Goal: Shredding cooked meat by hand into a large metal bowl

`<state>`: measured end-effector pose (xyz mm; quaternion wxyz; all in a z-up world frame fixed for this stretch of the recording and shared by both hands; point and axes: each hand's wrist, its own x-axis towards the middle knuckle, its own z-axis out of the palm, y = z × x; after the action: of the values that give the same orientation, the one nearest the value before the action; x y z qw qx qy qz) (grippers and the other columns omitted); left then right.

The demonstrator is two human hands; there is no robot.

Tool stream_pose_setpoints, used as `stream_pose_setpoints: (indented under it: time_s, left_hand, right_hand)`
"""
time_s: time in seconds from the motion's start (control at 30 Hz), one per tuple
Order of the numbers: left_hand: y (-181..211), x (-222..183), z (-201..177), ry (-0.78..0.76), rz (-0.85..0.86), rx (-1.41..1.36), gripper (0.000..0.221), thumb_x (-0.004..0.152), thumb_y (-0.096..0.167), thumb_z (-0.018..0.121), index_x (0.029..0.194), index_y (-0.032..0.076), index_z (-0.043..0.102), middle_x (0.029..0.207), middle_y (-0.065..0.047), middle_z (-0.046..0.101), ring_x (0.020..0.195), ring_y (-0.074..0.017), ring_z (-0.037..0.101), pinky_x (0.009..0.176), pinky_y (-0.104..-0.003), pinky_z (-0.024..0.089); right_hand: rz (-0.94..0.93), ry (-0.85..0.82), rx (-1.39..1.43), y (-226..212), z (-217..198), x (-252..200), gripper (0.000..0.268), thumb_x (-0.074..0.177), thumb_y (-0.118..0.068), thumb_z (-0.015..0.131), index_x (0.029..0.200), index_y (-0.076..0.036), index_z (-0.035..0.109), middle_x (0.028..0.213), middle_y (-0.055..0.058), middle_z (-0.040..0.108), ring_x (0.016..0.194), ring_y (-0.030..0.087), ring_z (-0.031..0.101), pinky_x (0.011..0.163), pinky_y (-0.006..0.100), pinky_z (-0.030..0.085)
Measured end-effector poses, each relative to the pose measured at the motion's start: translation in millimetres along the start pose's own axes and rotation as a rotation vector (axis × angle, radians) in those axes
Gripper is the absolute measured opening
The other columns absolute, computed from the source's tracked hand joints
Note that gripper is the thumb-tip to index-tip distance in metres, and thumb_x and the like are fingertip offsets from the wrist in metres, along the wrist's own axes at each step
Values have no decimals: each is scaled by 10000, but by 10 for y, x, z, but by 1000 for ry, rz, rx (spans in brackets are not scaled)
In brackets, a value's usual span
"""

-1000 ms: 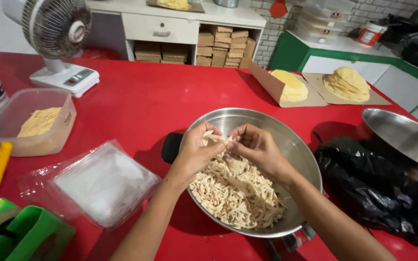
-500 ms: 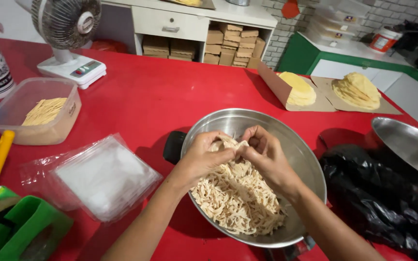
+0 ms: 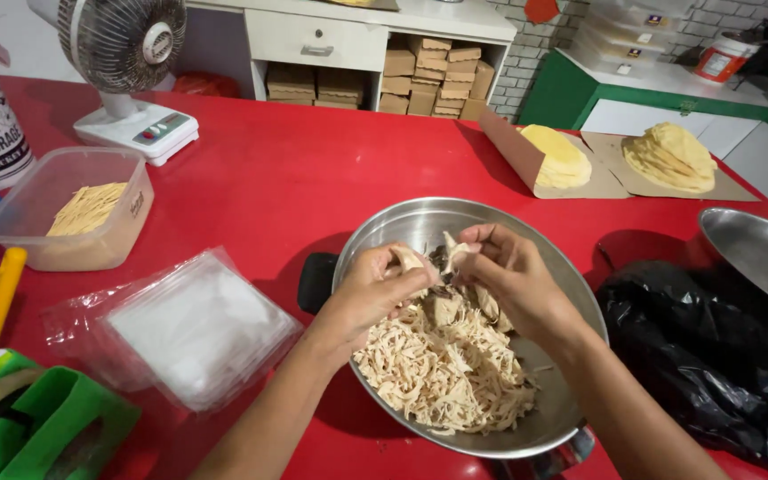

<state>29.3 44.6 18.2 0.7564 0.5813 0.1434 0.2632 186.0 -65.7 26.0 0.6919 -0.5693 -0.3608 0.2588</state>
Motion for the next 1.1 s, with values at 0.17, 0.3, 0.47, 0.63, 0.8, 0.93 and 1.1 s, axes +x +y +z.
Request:
stream_pose_setpoints:
  time_s: [0.17, 0.3, 0.47, 0.63, 0.8, 0.93, 1.1]
  left_hand:
    - [-37, 1, 19, 79, 32, -40, 257, 769, 123, 858, 917, -17, 700, 696, 0, 534, 531, -28, 488, 381, -119, 353]
    - [-258, 131, -87, 74, 45, -14, 218, 763, 88, 845, 907, -31, 732, 649, 2, 533, 520, -21, 492, 387, -113, 369]
    - [-261, 140, -71, 56, 65, -18, 224, 733, 83, 880, 859, -29, 732, 614, -19, 565, 520, -42, 517, 398, -144, 384]
    - [-78, 29, -3, 56, 65, -25, 200, 758, 95, 866, 856, -18, 733, 619, -29, 600, 545, -46, 543, 427, -147, 421]
    - [10, -29, 38, 66, 99, -50, 192, 767, 46, 862, 888, -38, 740, 794, -132, 708, 664, -116, 618, 581, -181, 504]
    - [-239, 133, -29, 65, 135, -53, 162, 764, 46, 853, 869, -10, 743, 809, -102, 709, 716, -94, 632, 640, -185, 521]
    - [-145, -29, -5, 110, 192, 66, 112, 775, 44, 827, 829, -10, 745, 769, -86, 723, 696, -74, 591, 634, -218, 527]
  right_hand:
    - [31, -84, -13, -89, 161, -119, 410, 785, 72, 748, 1151, 26, 570, 799, 131, 680, 660, 227, 703, 591, 303, 582]
    - [-4, -106, -56, -137, 199, -184, 416, 790, 59, 764, 1154, 14, 570, 799, 153, 694, 688, 235, 721, 633, 324, 601]
    - [-121, -53, -174, 65, 58, -100, 334, 796, 36, 763, 1084, 19, 595, 797, 159, 670, 693, 241, 686, 663, 351, 600]
    - [-240, 110, -261, 92, -84, 8, 266, 839, 5, 717, 1080, 20, 606, 814, 123, 632, 687, 205, 638, 652, 311, 554]
    - [-255, 244, -233, 48, -95, 28, 235, 869, -30, 723, 1073, 36, 627, 842, 136, 651, 704, 184, 633, 630, 272, 558]
    - [-191, 275, -209, -70, -61, 33, 278, 887, -50, 627, 1144, 51, 661, 897, 113, 646, 783, 160, 596, 686, 262, 548]
    - [-76, -82, -221, -198, 136, -170, 242, 825, -72, 748, 1009, 82, 720, 801, 183, 677, 738, 246, 655, 625, 368, 618]
